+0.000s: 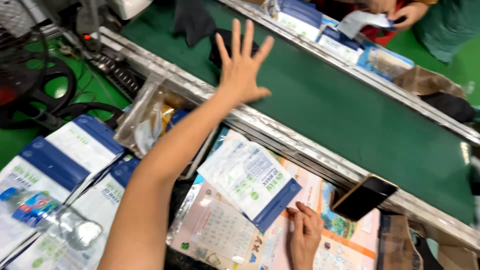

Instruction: The recorder picks up face masks from a conveyor belt and inserts them into blue retail pouches.

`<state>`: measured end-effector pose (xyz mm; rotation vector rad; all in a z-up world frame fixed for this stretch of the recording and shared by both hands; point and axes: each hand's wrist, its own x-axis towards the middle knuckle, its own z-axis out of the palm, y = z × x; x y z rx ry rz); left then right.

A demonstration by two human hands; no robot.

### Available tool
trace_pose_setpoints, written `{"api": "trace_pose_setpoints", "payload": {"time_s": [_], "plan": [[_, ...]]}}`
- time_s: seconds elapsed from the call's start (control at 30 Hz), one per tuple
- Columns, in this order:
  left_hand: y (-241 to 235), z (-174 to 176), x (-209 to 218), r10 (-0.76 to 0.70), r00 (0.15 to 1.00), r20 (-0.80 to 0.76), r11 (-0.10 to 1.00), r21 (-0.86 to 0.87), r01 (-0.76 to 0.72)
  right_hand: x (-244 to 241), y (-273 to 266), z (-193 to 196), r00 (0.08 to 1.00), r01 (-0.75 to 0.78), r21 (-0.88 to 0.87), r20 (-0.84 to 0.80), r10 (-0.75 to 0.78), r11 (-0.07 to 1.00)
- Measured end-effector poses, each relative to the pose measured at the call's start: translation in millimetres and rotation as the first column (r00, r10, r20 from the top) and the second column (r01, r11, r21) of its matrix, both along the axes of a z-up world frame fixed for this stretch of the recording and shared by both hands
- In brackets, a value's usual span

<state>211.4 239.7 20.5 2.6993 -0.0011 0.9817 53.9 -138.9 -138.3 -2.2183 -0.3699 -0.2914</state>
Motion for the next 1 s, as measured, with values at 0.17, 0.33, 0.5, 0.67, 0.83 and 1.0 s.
{"api": "trace_pose_setpoints", "payload": {"time_s": [0.17, 0.33, 0.5, 0.67, 0.83, 1.0], "plan": [[43, -116, 128, 0.285, 0.861, -0.422, 0.958, 0.164, -0.237, 1, 1, 6, 0.996, 0.041, 0.154, -0.081, -0.029, 0.987], [2, -91, 76, 0.059, 0.977, -0.204, 0.995, 0.088, -0.042, -5, -12, 10, 0.996, 0.089, 0.262, -0.040, -0.081, 0.961], [-110, -17, -61, -0.482, 0.876, -0.013, 0.716, -0.582, 0.386, 32, -39, 82, 0.969, -0.161, 0.421, 0.238, 0.063, 0.893], [-202, -35, -155, -0.682, 0.731, 0.032, 0.344, -0.868, 0.359, 65, -65, 111, 0.891, -0.315, 0.541, -0.113, 0.439, 0.779], [-218, -69, -212, -0.652, 0.750, 0.108, 0.150, -0.952, 0.268, 1, -141, 92, 0.795, -0.210, 0.635, -0.331, 0.507, 0.744], [-234, -113, -244, -0.610, 0.776, 0.161, -0.203, -0.978, 0.044, -19, -147, 84, 0.931, -0.025, 0.597, -0.278, 0.236, 0.802]]}}
